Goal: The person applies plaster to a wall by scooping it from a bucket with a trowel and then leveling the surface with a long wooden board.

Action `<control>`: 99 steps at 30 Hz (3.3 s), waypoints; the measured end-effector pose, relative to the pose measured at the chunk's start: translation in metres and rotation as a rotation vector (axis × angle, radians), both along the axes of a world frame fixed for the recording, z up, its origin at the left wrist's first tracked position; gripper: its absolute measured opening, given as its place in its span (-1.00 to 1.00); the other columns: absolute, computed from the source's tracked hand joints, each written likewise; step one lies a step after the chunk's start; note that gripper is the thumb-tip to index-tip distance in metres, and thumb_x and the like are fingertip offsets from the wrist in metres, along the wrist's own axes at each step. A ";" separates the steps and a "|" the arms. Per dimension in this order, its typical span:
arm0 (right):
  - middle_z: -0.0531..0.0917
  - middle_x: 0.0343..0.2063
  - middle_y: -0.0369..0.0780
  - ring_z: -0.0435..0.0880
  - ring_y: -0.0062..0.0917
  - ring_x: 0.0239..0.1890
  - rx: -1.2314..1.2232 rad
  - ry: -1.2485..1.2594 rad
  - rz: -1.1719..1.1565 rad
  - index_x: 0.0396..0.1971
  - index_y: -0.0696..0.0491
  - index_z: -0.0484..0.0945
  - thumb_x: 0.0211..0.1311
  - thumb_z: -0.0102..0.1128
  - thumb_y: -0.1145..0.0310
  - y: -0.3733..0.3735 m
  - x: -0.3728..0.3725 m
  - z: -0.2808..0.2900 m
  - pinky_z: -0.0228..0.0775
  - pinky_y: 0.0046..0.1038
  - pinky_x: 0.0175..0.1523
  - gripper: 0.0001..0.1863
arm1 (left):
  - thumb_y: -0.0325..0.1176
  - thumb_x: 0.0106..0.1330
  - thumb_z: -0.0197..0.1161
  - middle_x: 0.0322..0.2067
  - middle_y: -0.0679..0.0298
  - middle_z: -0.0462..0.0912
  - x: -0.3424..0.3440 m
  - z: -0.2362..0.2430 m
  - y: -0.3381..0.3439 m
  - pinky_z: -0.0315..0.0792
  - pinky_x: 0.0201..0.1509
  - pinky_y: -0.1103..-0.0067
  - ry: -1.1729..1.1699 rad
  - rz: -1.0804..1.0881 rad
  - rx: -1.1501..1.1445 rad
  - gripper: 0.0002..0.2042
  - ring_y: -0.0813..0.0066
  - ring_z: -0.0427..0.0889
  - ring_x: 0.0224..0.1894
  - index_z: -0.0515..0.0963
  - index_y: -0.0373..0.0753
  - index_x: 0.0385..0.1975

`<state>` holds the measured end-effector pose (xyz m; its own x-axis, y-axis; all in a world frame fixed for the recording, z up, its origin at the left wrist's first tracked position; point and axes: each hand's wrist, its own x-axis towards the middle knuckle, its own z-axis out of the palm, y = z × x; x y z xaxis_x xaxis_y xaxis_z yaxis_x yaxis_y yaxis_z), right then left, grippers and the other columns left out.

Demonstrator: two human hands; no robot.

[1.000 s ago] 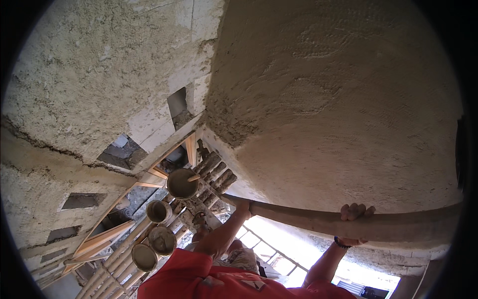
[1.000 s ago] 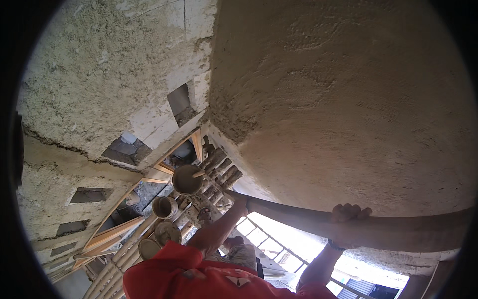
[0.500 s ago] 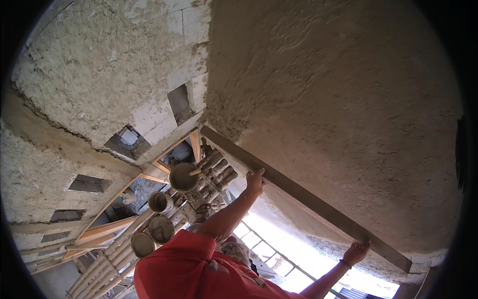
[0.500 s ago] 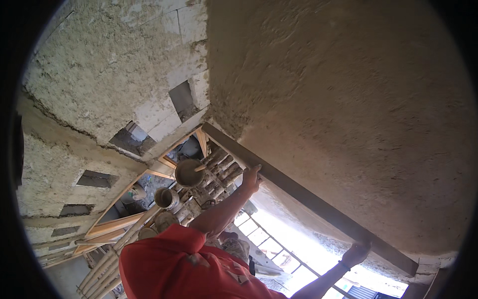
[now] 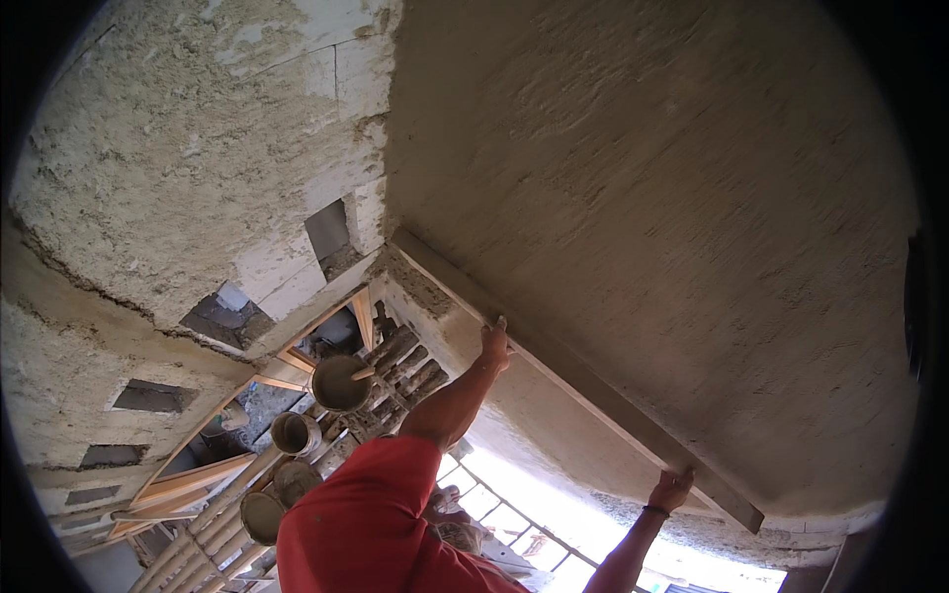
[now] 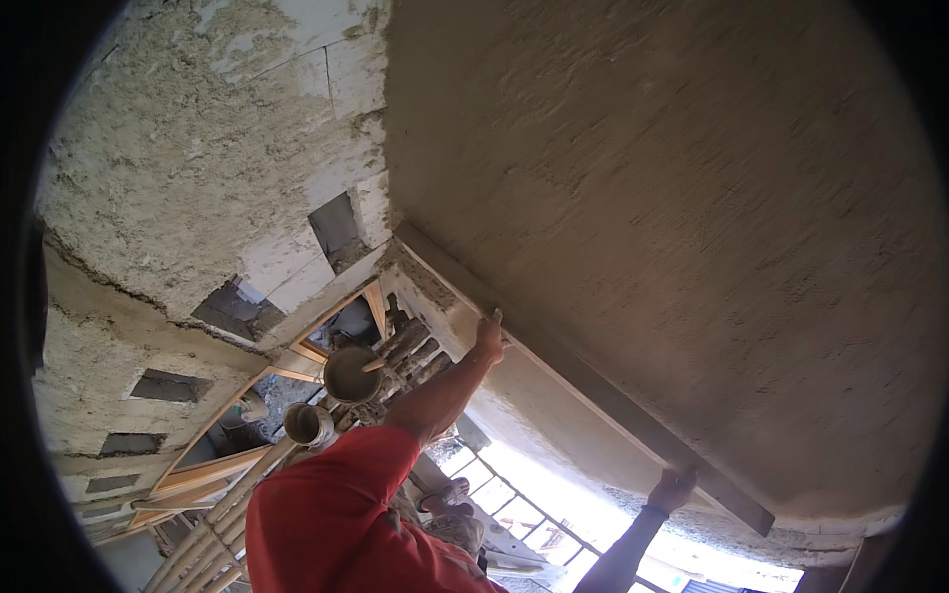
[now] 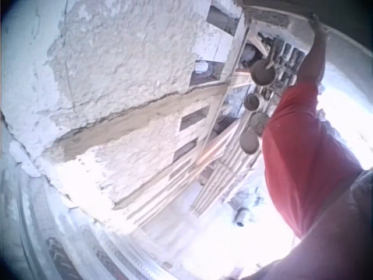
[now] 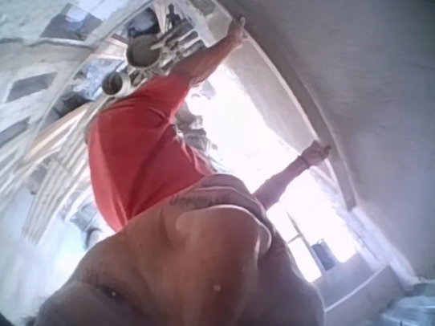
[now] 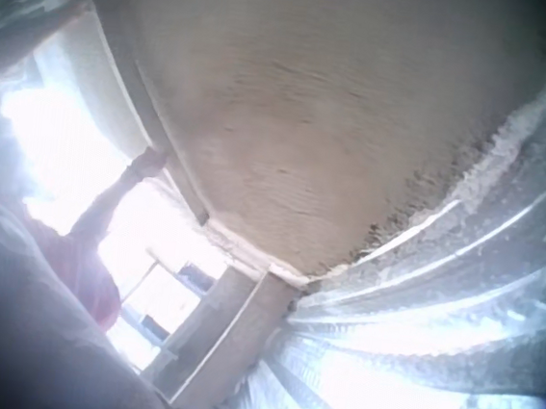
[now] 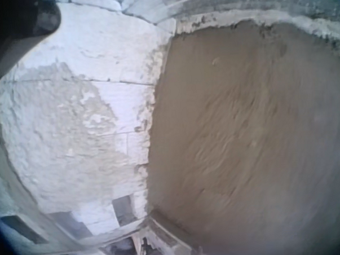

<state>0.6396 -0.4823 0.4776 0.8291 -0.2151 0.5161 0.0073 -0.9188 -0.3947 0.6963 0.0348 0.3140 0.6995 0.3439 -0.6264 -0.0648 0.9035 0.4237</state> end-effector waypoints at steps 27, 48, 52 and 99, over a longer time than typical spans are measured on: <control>0.47 0.07 -0.13 0.51 -0.40 0.00 0.683 -0.199 -0.047 0.21 0.13 0.29 0.05 0.23 0.70 -0.012 0.030 0.116 0.50 -0.42 0.06 -0.35 | -0.45 0.28 0.16 0.14 -0.11 0.29 0.043 0.269 -0.015 0.18 0.28 0.43 -0.198 0.465 0.562 -0.45 0.26 0.32 0.17 0.08 -0.58 0.16; 0.29 0.22 -0.09 0.39 -0.30 0.19 1.592 -0.377 0.315 0.25 0.10 0.25 0.30 0.18 0.30 -0.096 0.053 0.212 0.40 -0.39 0.22 -0.44 | -0.39 0.27 0.16 0.05 -0.35 0.31 0.020 0.509 -0.054 0.17 0.31 0.41 -0.301 0.260 0.958 -0.32 0.01 0.37 0.17 -0.09 -0.81 0.09; 0.25 0.24 -0.07 0.26 -0.31 0.28 1.410 -0.341 0.252 0.28 0.11 0.16 0.36 0.08 0.29 -0.111 0.053 0.232 0.28 -0.44 0.31 -0.44 | -0.35 0.26 0.19 0.08 -0.47 0.27 0.011 0.543 -0.073 0.15 0.35 0.39 -0.290 0.174 0.998 -0.23 -0.11 0.32 0.25 -0.17 -0.86 0.12; 0.37 0.11 -0.15 0.30 -0.24 0.20 1.075 0.288 1.593 0.20 0.00 0.27 -0.08 0.43 0.22 0.261 -0.148 0.233 0.16 -0.10 0.29 -0.21 | -0.13 0.38 0.09 -0.04 0.08 0.53 -0.311 -0.039 0.010 0.49 0.07 0.08 -0.078 0.539 -0.369 -0.63 0.17 0.56 -0.01 0.41 -0.30 -0.01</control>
<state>0.4918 -0.2218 0.7106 0.5747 0.6176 0.5370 0.3001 0.4514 -0.8403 0.3857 0.0450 0.2754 0.5379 0.4310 -0.7245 -0.5668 0.8211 0.0677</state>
